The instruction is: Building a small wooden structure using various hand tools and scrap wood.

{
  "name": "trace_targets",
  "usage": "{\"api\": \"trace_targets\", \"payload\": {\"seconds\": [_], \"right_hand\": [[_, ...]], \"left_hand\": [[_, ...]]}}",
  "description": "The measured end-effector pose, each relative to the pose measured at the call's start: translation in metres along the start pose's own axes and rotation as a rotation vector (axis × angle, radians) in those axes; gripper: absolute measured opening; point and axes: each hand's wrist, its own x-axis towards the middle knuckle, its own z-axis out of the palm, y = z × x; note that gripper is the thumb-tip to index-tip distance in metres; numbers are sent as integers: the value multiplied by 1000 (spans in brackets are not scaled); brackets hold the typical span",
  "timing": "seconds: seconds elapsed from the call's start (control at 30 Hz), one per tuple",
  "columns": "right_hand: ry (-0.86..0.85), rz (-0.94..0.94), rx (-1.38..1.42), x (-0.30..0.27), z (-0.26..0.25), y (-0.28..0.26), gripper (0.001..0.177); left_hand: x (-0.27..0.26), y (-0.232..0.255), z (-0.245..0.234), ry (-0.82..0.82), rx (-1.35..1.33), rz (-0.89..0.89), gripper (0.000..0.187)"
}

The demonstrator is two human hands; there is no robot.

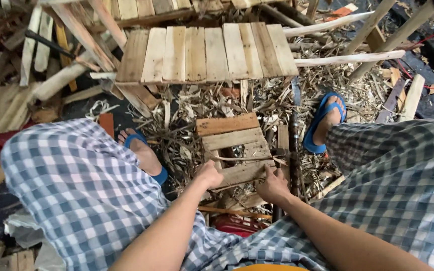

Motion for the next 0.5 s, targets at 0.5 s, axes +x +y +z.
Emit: {"api": "trace_targets", "payload": {"seconds": [0.5], "right_hand": [[85,298,628,10,-212,-64,43]], "left_hand": [[-47,40,-10,-118,133,-50,93]]}}
